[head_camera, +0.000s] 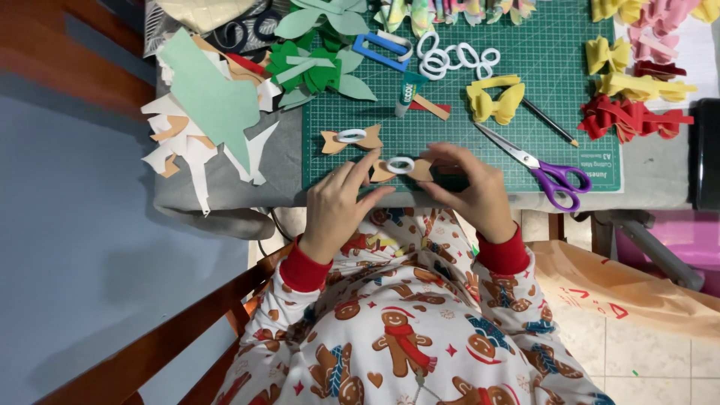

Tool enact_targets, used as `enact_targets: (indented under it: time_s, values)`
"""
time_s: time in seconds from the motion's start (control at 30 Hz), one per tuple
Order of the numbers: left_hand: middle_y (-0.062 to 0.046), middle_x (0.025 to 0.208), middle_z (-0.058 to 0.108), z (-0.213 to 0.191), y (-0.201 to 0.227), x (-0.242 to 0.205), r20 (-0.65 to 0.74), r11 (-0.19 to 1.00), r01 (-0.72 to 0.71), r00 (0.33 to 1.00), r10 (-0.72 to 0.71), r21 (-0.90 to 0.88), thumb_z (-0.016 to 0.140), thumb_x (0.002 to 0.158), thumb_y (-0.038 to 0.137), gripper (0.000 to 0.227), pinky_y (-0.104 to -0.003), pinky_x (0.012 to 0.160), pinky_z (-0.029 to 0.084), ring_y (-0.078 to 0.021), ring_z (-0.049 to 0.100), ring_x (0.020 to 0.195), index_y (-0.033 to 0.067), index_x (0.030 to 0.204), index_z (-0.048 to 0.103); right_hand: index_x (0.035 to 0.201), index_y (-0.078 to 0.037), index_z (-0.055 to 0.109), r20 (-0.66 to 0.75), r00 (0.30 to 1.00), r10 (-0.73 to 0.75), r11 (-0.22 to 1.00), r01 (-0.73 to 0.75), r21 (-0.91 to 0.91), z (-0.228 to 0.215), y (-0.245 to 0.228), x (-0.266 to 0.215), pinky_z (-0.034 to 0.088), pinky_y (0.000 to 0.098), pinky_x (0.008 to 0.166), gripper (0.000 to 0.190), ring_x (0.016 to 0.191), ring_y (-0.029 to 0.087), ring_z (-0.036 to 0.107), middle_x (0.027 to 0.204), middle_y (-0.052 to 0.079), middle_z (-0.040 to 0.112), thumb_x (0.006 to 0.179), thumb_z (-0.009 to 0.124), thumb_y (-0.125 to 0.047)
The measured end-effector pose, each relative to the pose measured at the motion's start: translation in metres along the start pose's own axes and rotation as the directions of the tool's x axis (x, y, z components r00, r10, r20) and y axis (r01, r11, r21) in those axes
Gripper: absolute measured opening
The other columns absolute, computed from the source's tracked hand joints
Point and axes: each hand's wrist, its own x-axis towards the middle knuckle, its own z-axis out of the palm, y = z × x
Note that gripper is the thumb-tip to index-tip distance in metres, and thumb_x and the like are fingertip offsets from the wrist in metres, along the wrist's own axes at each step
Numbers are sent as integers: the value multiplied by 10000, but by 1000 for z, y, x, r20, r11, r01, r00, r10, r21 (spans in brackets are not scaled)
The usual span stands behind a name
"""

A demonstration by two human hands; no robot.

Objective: Assembling small leather or fabric accessories like bows and butterflies using glue.

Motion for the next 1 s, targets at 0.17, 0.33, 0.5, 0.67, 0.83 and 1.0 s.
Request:
enact_targets:
  time_s: [0.17, 0.33, 0.5, 0.67, 0.83, 1.0]
  values:
    - [-74, 895, 695, -15, -11, -10, 27, 998, 62, 998, -61, -30, 825, 905, 264, 396, -331, 635, 556, -209, 695, 724, 49, 1214, 702, 1350, -47, 601, 55, 998, -19, 997, 15, 76, 24, -13, 9, 613, 329, 950, 552, 1088, 219, 762, 1249, 103, 739, 854, 844, -51]
    - [-67, 899, 704, -30, -25, -7, 24, 992, 119, 992, -120, 51, 820, 895, 270, 309, -355, 640, 559, -235, 704, 735, 69, 1110, 725, 1411, -43, 583, 64, 997, -30, 997, 25, 76, 21, -22, 16, 611, 338, 931, 652, 1125, 242, 736, 1317, 142, 700, 820, 859, -53]
    - [-75, 881, 698, -32, -44, 8, 37, 989, 105, 993, -109, 103, 814, 917, 290, 314, -374, 592, 540, -250, 703, 717, 74, 1130, 733, 1368, -62, 636, -95, 992, -79, 995, 72, -76, -18, -5, 5, 637, 325, 942, 524, 1100, 213, 748, 1326, 146, 694, 889, 844, -27]
    - [-73, 897, 695, -31, -54, 16, -27, 986, 58, 998, -54, 155, 819, 910, 293, 305, -406, 625, 533, -288, 704, 762, 96, 1123, 725, 1265, -30, 692, -114, 992, -59, 930, 13, -367, -96, 15, 20, 619, 334, 947, 355, 1118, 231, 738, 1246, 130, 736, 955, 864, -59]
    - [-70, 916, 688, -35, -53, 16, -73, 987, 31, 997, -20, 157, 848, 908, 287, 381, -396, 632, 526, -281, 685, 755, 89, 1204, 712, 1265, -33, 707, 60, 997, -53, 869, 75, -489, -123, 46, 51, 607, 341, 914, 379, 1067, 250, 730, 1257, 129, 740, 944, 872, -149]
    - [-19, 772, 609, -39, -42, 3, -214, 983, 113, 974, -80, 145, 919, 858, 227, 467, -368, 628, 492, -187, 590, 663, 51, 1239, 714, 1181, -72, 721, 159, 979, -130, 774, 200, -601, -116, 59, 53, 581, 363, 822, 405, 1005, 263, 727, 1105, 102, 737, 868, 915, -238]
